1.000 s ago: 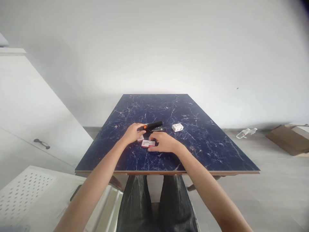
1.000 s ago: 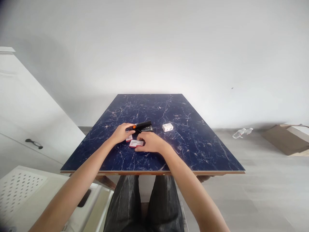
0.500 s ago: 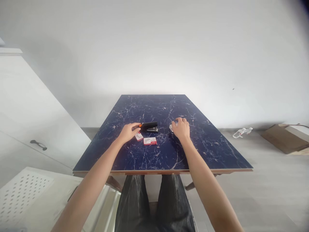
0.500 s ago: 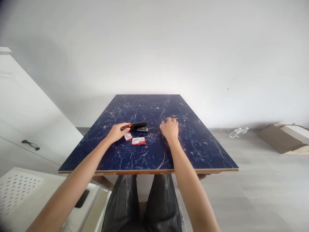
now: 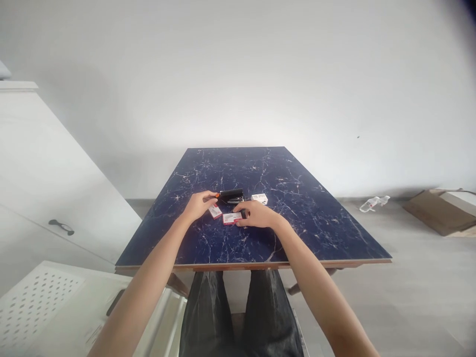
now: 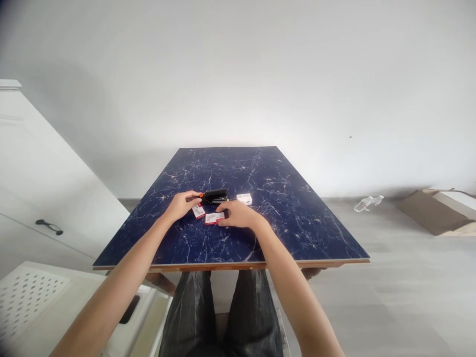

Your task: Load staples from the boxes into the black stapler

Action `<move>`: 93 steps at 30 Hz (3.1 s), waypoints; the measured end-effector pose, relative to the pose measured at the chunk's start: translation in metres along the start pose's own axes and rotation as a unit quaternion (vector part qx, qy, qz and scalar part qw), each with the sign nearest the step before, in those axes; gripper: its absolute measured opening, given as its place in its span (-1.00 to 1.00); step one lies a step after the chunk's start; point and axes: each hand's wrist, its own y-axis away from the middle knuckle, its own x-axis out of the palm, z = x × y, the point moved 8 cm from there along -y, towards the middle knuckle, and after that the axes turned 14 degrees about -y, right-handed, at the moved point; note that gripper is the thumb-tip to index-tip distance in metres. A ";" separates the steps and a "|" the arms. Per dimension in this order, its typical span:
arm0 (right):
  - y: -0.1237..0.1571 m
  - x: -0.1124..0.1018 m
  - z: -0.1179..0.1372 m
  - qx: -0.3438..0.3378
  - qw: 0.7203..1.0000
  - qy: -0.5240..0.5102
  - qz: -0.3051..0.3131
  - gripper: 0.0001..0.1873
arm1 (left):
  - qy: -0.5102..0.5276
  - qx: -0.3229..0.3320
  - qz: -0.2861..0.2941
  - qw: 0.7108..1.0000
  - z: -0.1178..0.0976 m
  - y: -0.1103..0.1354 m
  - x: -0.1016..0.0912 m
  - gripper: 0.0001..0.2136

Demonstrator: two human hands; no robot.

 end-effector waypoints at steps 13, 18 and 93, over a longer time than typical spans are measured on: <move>0.018 -0.054 -0.056 0.080 0.991 0.036 -0.100 -0.67 | 0.011 -0.001 -0.007 1.000 -0.002 0.002 -0.002 -0.74; 0.017 -0.044 -0.050 0.070 0.992 0.036 -0.101 -0.64 | 0.014 -0.007 -0.006 1.000 0.001 0.003 -0.001 -0.71; -0.005 0.014 -0.024 0.035 0.926 -0.369 -0.072 -0.82 | 0.424 -0.058 -0.046 0.903 -0.035 0.012 0.005 -0.85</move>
